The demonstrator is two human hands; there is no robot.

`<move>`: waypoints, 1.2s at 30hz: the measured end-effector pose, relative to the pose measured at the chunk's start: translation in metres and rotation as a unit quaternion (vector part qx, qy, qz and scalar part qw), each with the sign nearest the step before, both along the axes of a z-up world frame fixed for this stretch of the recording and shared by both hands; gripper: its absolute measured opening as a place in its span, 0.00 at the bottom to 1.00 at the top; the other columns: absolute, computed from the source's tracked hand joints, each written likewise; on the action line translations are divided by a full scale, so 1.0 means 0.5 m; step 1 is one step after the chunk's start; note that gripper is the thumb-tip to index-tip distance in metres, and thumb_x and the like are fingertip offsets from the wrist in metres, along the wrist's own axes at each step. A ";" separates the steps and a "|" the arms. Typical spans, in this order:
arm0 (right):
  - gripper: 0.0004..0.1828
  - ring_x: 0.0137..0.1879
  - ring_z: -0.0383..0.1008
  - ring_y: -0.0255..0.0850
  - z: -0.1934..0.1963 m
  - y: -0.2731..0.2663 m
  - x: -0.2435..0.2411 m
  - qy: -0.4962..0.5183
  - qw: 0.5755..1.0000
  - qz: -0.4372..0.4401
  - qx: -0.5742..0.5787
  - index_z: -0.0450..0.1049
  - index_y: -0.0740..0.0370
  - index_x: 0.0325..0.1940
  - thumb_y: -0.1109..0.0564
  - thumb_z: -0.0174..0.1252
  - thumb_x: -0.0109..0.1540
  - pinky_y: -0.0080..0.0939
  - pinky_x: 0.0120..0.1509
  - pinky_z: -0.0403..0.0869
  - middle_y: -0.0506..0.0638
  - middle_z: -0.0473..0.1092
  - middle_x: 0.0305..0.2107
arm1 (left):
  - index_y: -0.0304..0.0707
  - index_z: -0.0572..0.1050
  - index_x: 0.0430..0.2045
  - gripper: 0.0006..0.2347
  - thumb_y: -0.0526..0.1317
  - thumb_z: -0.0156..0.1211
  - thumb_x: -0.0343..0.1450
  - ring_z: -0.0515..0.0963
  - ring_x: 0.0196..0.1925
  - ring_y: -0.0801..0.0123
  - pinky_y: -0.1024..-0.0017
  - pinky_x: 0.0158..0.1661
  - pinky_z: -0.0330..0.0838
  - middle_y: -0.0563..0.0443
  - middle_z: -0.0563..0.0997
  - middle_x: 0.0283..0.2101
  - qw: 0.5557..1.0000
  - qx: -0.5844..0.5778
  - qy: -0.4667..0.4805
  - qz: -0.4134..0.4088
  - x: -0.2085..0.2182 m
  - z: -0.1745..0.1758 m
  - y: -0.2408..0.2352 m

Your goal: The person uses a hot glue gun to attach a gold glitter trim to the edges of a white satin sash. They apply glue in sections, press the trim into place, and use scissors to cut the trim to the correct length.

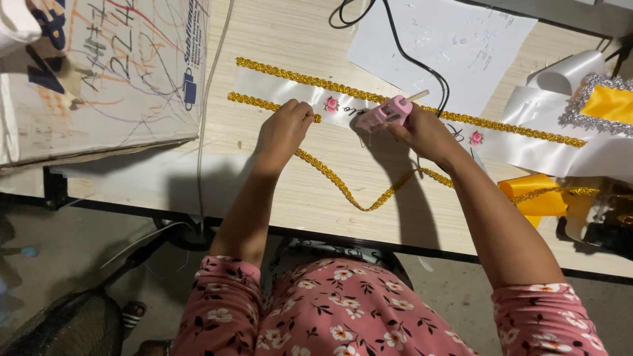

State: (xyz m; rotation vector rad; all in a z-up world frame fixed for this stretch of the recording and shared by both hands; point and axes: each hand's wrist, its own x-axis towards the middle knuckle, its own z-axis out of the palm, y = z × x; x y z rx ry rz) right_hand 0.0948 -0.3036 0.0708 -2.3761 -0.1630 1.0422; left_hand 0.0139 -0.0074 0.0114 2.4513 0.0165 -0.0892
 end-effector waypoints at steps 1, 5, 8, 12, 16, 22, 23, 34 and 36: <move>0.19 0.36 0.79 0.41 -0.001 -0.003 0.001 0.010 1.000 -0.004 -0.017 0.75 0.65 0.44 0.45 0.58 0.67 0.45 0.46 0.74 0.53 0.77 0.29 | 0.42 0.77 0.34 0.03 0.39 0.62 0.73 0.80 0.38 0.59 0.62 0.36 0.76 0.52 0.78 0.36 1.000 0.002 0.003 0.000 0.000 -0.001 0.000; 0.18 0.37 0.78 0.42 0.006 -0.012 -0.002 -0.004 1.000 -0.001 -0.012 0.74 0.64 0.47 0.45 0.58 0.67 0.47 0.45 0.73 0.54 0.77 0.30 | 0.42 0.77 0.34 0.03 0.39 0.62 0.73 0.80 0.38 0.59 0.62 0.36 0.76 0.52 0.78 0.36 1.000 0.003 0.003 0.000 -0.001 -0.003 -0.001; 0.19 0.37 0.77 0.45 0.006 -0.023 -0.004 -0.004 1.000 0.011 -0.027 0.74 0.67 0.46 0.46 0.58 0.68 0.48 0.46 0.74 0.58 0.77 0.31 | 0.42 0.77 0.34 0.03 0.39 0.63 0.72 0.80 0.37 0.59 0.62 0.35 0.75 0.52 0.78 0.36 1.000 0.005 0.004 0.004 -0.002 -0.001 -0.001; 0.19 0.38 0.77 0.42 -0.004 -0.044 -0.006 -0.015 1.000 -0.009 0.008 0.73 0.64 0.50 0.46 0.58 0.66 0.46 0.45 0.73 0.54 0.77 0.32 | 0.41 0.77 0.34 0.03 0.39 0.64 0.72 0.80 0.36 0.58 0.62 0.35 0.75 0.52 0.78 0.35 1.000 -0.002 -0.008 0.007 -0.005 -0.007 -0.001; 0.20 0.38 0.77 0.43 -0.006 -0.058 -0.007 -0.010 1.000 -0.009 -0.011 0.73 0.66 0.50 0.46 0.58 0.67 0.46 0.46 0.73 0.56 0.77 0.32 | 0.41 0.77 0.34 0.04 0.38 0.64 0.72 0.80 0.36 0.57 0.61 0.35 0.75 0.51 0.78 0.35 1.000 -0.009 -0.025 0.009 -0.005 -0.011 0.000; 0.20 0.39 0.77 0.44 -0.011 -0.083 -0.011 -0.011 1.000 -0.013 -0.011 0.74 0.66 0.52 0.46 0.58 0.67 0.46 0.45 0.74 0.57 0.77 0.34 | 0.41 0.76 0.34 0.04 0.38 0.64 0.72 0.80 0.37 0.55 0.60 0.35 0.75 0.50 0.78 0.36 0.999 -0.013 -0.034 0.008 -0.008 -0.019 0.002; 0.20 0.39 0.77 0.44 -0.012 -0.086 -0.013 -0.011 1.000 -0.014 -0.011 0.74 0.66 0.52 0.46 0.58 0.67 0.46 0.45 0.74 0.57 0.77 0.34 | 0.41 0.76 0.34 0.04 0.38 0.64 0.72 0.80 0.37 0.55 0.60 0.35 0.75 0.50 0.78 0.36 0.999 -0.013 -0.034 0.008 -0.009 -0.017 0.001; 0.27 0.36 0.80 0.47 0.030 -0.077 -0.033 -0.027 0.948 0.199 -0.248 0.78 0.64 0.44 0.37 0.50 0.73 0.47 0.48 0.81 0.58 0.79 0.33 | 0.38 0.76 0.35 0.04 0.38 0.63 0.73 0.80 0.37 0.56 0.61 0.35 0.75 0.50 0.78 0.37 0.999 -0.009 -0.037 0.010 -0.014 -0.019 -0.001; 0.24 0.34 0.79 0.48 0.071 -0.070 -0.050 -0.088 0.940 0.235 -0.230 0.74 0.63 0.51 0.38 0.52 0.71 0.48 0.55 0.76 0.58 0.79 0.30 | 0.38 0.75 0.35 0.05 0.38 0.64 0.73 0.80 0.37 0.56 0.62 0.35 0.75 0.50 0.79 0.37 0.999 -0.009 -0.042 0.010 -0.017 -0.017 0.000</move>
